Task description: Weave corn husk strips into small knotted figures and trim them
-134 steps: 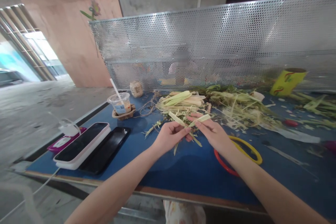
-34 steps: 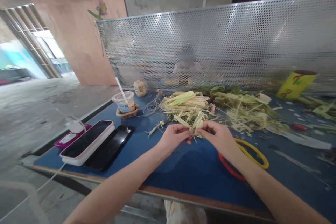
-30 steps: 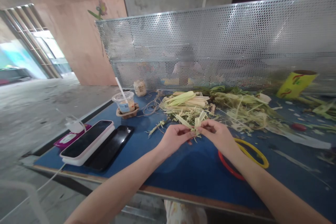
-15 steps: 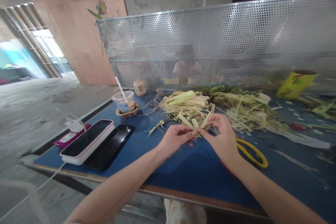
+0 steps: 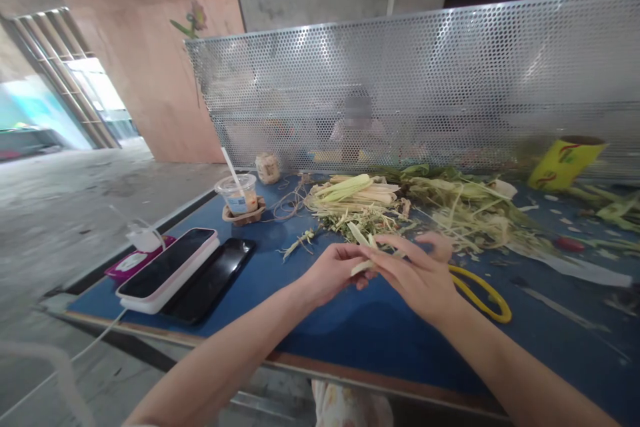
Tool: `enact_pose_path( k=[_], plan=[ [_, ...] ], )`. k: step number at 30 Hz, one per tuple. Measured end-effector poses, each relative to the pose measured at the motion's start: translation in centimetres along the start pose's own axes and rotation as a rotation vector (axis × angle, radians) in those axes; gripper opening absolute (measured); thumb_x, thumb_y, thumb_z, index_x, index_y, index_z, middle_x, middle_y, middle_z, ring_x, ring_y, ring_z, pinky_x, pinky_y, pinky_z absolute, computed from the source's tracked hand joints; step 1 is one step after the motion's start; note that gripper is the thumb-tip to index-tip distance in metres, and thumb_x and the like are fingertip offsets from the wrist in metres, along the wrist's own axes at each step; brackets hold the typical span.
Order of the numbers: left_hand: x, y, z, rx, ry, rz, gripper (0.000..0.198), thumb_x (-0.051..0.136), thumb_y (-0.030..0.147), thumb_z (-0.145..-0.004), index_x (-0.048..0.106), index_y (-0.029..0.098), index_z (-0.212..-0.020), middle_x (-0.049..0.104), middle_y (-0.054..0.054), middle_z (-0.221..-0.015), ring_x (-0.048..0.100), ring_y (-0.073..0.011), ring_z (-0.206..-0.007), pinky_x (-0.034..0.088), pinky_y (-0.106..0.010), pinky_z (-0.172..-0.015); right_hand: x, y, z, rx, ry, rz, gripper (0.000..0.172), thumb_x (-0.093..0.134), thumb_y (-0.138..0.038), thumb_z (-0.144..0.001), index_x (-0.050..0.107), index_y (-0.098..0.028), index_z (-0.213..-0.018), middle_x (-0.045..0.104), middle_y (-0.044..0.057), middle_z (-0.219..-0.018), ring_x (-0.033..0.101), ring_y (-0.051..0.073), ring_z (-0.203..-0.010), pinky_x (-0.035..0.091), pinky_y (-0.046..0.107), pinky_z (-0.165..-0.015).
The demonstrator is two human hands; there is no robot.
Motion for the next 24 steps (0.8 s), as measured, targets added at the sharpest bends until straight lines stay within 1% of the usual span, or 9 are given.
enact_pose_path(
  k=[3, 5, 8, 12, 14, 16, 19, 21, 24],
  plan=[
    [-0.2, 0.1, -0.1, 0.033, -0.01, -0.123, 0.026, 0.071, 0.032, -0.057, 0.061, 0.009, -0.061, 0.056, -0.001, -0.057, 0.044, -0.0052, -0.044, 0.032, -0.02, -0.046, 0.8, 0.7, -0.1, 0.055, -0.064, -0.071, 0.016, 0.048, -0.014, -0.085, 0.056, -0.024, -0.096, 0.071, -0.003, -0.087, 0.061, 0.015, -0.086, 0.027, 0.037, -0.08],
    [-0.2, 0.4, 0.0, 0.061, -0.018, -0.192, 0.024, 0.07, 0.032, -0.06, 0.061, 0.01, -0.063, 0.055, 0.0, -0.056, 0.044, -0.0051, -0.045, 0.033, -0.021, -0.049, 1.2, 1.0, -0.1, 0.078, -0.095, -0.113, 0.014, 0.046, -0.018, -0.086, 0.057, -0.024, -0.094, 0.07, -0.003, -0.089, 0.061, 0.016, -0.086, 0.03, 0.037, -0.079],
    [-0.2, 1.2, 0.2, 0.092, -0.02, -0.279, 0.025, 0.068, 0.034, -0.062, 0.063, 0.01, -0.067, 0.051, 0.002, -0.053, 0.042, -0.0055, -0.048, 0.034, -0.021, -0.053, 2.1, 1.5, 0.1, 0.115, -0.181, -0.169, 0.019, 0.043, -0.02, -0.087, 0.057, -0.023, -0.099, 0.068, -0.001, -0.098, 0.058, 0.016, -0.092, 0.036, 0.035, -0.078],
    [-0.1, 1.7, 0.3, 0.096, -0.029, -0.264, 0.035, 0.065, 0.041, -0.065, 0.065, 0.01, -0.082, 0.056, -0.001, -0.063, 0.041, -0.0057, -0.051, 0.034, -0.021, -0.054, 2.4, 2.2, 0.3, 0.168, -0.225, -0.233, 0.026, 0.039, -0.02, -0.088, 0.055, -0.023, -0.109, 0.065, 0.002, -0.105, 0.054, 0.018, -0.101, 0.038, 0.038, -0.084],
    [-0.2, 1.9, 0.2, 0.116, -0.03, -0.289, 0.037, 0.06, 0.044, -0.068, 0.065, 0.01, -0.083, 0.058, -0.003, -0.067, 0.041, -0.006, -0.051, 0.034, -0.02, -0.054, 2.3, 2.3, 0.3, 0.181, -0.224, -0.268, 0.03, 0.036, -0.018, -0.088, 0.054, -0.023, -0.112, 0.065, 0.004, -0.105, 0.052, 0.019, -0.106, 0.038, 0.039, -0.086],
    [-0.4, 2.2, 0.2, 0.161, -0.015, -0.378, 0.035, 0.056, 0.044, -0.073, 0.065, 0.01, -0.078, 0.056, -0.002, -0.064, 0.041, -0.0068, -0.052, 0.034, -0.02, -0.054, 2.5, 2.6, 0.3, 0.223, -0.24, -0.301, 0.032, 0.034, -0.016, -0.088, 0.055, -0.023, -0.111, 0.066, 0.004, -0.104, 0.051, 0.019, -0.107, 0.039, 0.038, -0.086],
    [-0.4, 2.5, 0.3, 0.203, 0.007, -0.523, 0.034, 0.05, 0.041, -0.077, 0.064, 0.01, -0.072, 0.05, 0.0, -0.057, 0.041, -0.0079, -0.052, 0.033, -0.02, -0.053, 3.3, 4.0, 0.7, 0.376, -0.273, -0.321, 0.028, 0.038, -0.022, -0.087, 0.059, -0.025, -0.104, 0.066, 0.003, -0.101, 0.054, 0.02, -0.104, 0.04, 0.038, -0.084],
    [-0.3, 2.3, 0.4, 0.188, 0.007, -0.611, 0.034, 0.049, 0.04, -0.078, 0.064, 0.01, -0.071, 0.047, 0.001, -0.052, 0.038, -0.0076, -0.05, 0.029, -0.02, -0.049, 4.0, 5.2, 1.2, 0.502, -0.295, -0.341, 0.024, 0.045, -0.028, -0.084, 0.061, -0.024, -0.101, 0.067, 0.003, -0.096, 0.057, 0.021, -0.097, 0.042, 0.039, -0.082],
    [0.5, 1.9, 0.5, 0.171, -0.047, -0.697, 0.034, 0.049, 0.041, -0.077, 0.063, 0.011, -0.069, 0.044, 0.002, -0.05, 0.033, -0.0068, -0.046, 0.025, -0.02, -0.045, 4.8, 6.3, 1.9, 0.643, -0.309, -0.446, 0.02, 0.055, -0.031, -0.078, 0.064, -0.023, -0.093, 0.068, 0.004, -0.086, 0.062, 0.02, -0.082, 0.046, 0.036, -0.073]
  ],
)
Point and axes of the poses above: each hand's wrist, its own z-axis away from the middle knuckle, its own x-axis out of the palm, y = z × x, the point moved 10 cm from there along -z, towards the middle knuckle
